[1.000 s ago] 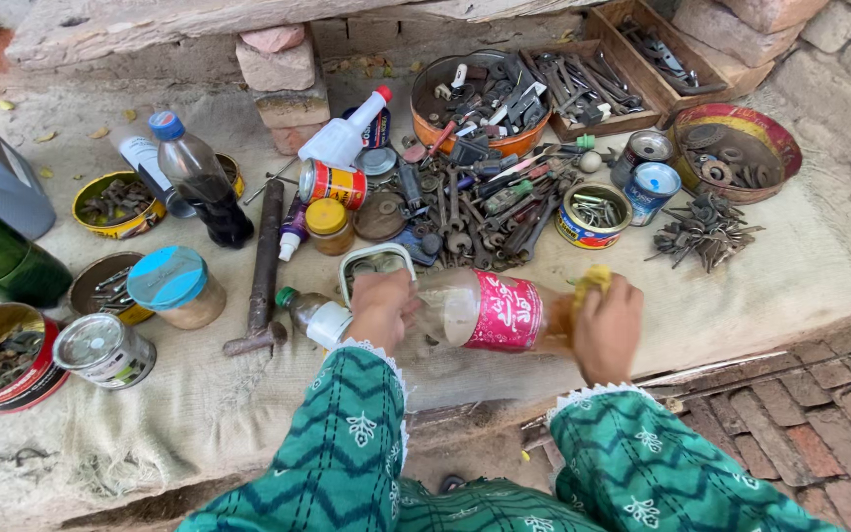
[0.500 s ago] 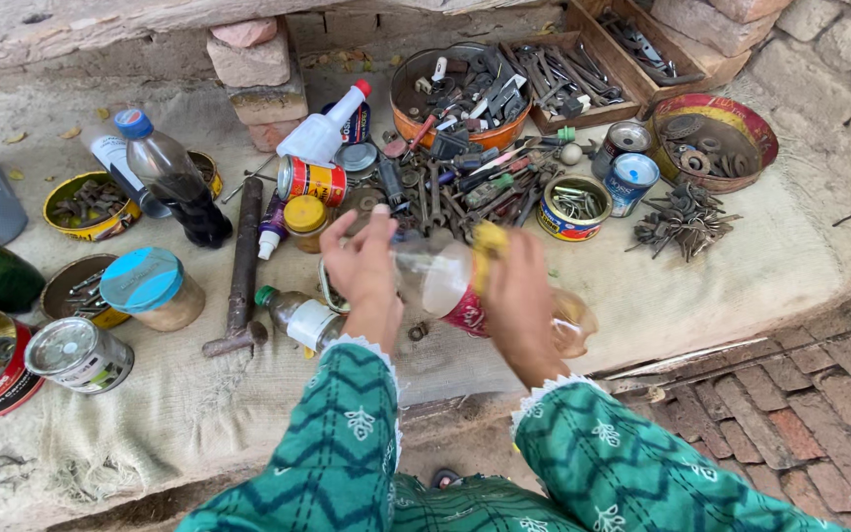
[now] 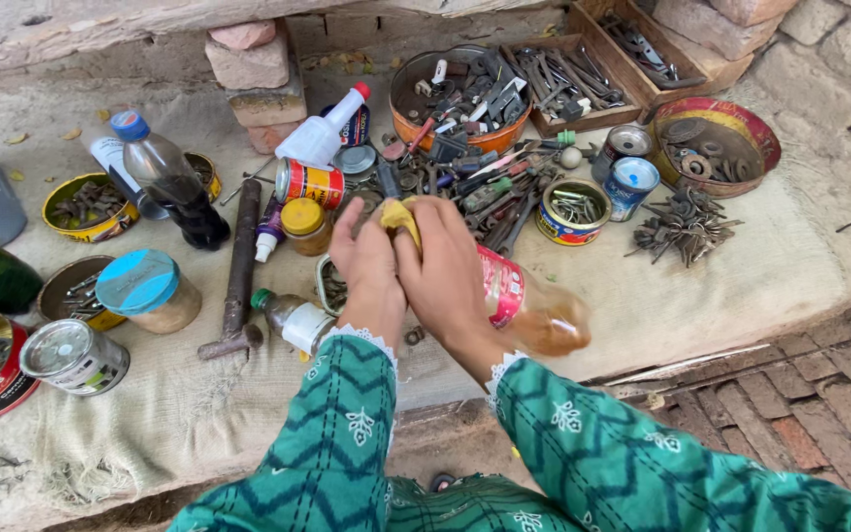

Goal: The person cleans plastic bottles and a large oil jug using a yellow cloth and a brush, wiping the exterior surfaces and using a toothbrush to scrub around the caps and crevices.

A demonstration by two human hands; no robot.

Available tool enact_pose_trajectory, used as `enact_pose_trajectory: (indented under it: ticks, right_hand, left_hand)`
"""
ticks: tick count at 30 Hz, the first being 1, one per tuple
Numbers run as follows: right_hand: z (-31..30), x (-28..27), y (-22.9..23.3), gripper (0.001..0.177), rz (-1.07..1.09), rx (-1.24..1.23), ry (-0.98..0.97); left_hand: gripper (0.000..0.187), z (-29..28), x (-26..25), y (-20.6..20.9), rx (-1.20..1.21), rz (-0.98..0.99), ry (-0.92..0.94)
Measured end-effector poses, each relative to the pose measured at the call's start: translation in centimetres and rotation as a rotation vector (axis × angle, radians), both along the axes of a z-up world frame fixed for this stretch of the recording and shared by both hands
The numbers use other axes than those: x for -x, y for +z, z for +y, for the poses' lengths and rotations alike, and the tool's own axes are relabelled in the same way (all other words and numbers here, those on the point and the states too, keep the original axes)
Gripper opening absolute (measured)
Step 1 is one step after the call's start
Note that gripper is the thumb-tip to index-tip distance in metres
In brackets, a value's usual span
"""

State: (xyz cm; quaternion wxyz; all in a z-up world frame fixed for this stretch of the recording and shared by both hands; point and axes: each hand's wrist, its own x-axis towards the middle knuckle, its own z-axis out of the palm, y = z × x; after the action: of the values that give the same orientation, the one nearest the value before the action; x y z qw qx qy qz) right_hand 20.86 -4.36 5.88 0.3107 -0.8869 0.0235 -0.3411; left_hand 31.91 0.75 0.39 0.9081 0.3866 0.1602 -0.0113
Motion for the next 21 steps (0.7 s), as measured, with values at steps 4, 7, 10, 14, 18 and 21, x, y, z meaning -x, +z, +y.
enact_pose_trajectory:
  ticks: [4,7,10,14,18,21]
  right_hand:
    - [-1.9,2.1,-0.8,0.033,-0.095,0.13,0.037]
    - [-5.5,4.0,-5.0,0.031,0.168,0.007,-0.228]
    - [-10.8,6.9,-9.0,0.031,0.283,0.115,-0.482]
    - [-13.9,8.4,-10.9,0.032,0.22,0.003,-0.617]
    - [-9.6,4.5,-7.8,0.037,0.365,-0.157,-0.458]
    - [-2.3,1.0,-4.0,0.033,0.103,-0.059,-0.058]
  left_hand:
    - [0.055,1.1,1.4,-0.7,0.115,-0.179,-0.11]
    - [0.053,1.6,2.5,-4.2,0.018,-0.074,-0.063]
    - [0.04,3.5,2.1,-8.2,0.117,0.132,0.066]
    - [0.013,3.4,1.2,-9.8,0.084,0.391,0.207]
    - [0.031,2.3,2.4,-5.4,0.02,0.65,0.234]
    - [0.026,1.5,2.3,-1.7,0.051,0.55,0.203]
